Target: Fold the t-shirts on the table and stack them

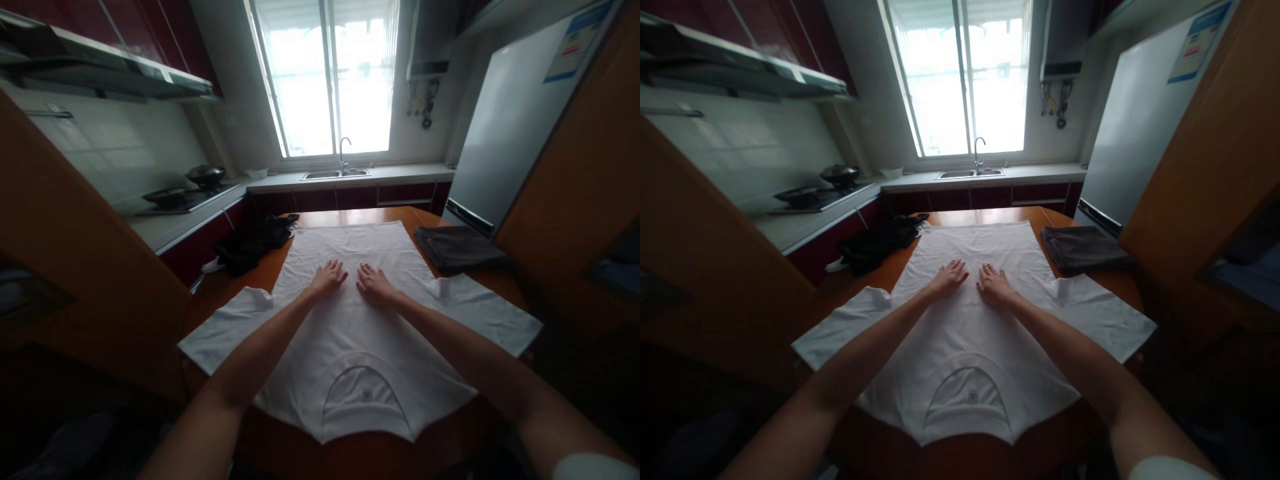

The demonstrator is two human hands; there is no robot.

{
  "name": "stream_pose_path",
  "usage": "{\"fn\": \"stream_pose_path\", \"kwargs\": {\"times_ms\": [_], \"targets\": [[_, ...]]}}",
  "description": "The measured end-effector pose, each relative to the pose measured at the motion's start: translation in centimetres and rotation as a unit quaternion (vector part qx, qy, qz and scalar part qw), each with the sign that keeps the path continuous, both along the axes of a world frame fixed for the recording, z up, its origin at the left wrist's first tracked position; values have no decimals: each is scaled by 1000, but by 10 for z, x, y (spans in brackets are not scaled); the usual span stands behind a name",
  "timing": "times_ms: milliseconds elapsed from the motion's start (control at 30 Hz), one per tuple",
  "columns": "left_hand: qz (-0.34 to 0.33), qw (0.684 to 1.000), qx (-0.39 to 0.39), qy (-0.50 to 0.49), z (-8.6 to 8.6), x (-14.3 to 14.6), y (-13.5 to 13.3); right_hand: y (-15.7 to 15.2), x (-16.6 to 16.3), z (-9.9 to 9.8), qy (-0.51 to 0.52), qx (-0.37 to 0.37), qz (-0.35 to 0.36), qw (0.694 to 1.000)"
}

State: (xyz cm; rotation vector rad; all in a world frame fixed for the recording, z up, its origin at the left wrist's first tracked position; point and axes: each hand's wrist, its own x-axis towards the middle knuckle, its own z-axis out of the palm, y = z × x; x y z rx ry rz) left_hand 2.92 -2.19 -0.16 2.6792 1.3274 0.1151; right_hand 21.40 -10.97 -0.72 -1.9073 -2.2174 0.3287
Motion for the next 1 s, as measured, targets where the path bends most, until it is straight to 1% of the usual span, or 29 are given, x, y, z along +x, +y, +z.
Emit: {"fn": "stream_pose_path", "kwargs": {"times_ms": [33, 100, 233, 333, 500, 600, 733, 800, 867, 933, 967, 1000], "targets": [[0, 1000, 0, -2, -1, 13, 11, 17, -5, 0, 2, 3, -2, 1000], [-7, 1000, 7, -7, -6, 28, 34, 46, -6, -1, 6, 2, -14, 1000], [-26, 999, 22, -12, -15, 34, 82, 90, 16, -4, -5, 1, -24, 1000], [-15, 1000, 19, -5, -17, 33, 120, 120, 39, -6, -21, 5, -36, 999], [34, 999, 16, 20, -13, 26, 182, 171, 78, -12, -49, -3, -87, 995], [65, 997, 14, 30, -11, 15, 216, 197, 107, -16, -56, -2, -118, 991], [111, 993, 8, 34, -7, -8, 255, 223, 155, -17, -50, -1, -166, 985], [130, 991, 10, 36, -6, -14, 269, 233, 176, -16, -47, 2, -191, 981], [151, 987, 10, 44, -4, -11, 275, 242, 186, -14, -48, 13, -214, 976], [150, 987, 18, 52, -3, 6, 271, 250, 177, -14, -53, 35, -231, 971], [131, 990, 28, 53, -2, 20, 266, 254, 165, -14, -55, 52, -234, 969], [93, 993, 45, 50, -2, 35, 259, 257, 151, -15, -58, 69, -229, 969]]}}
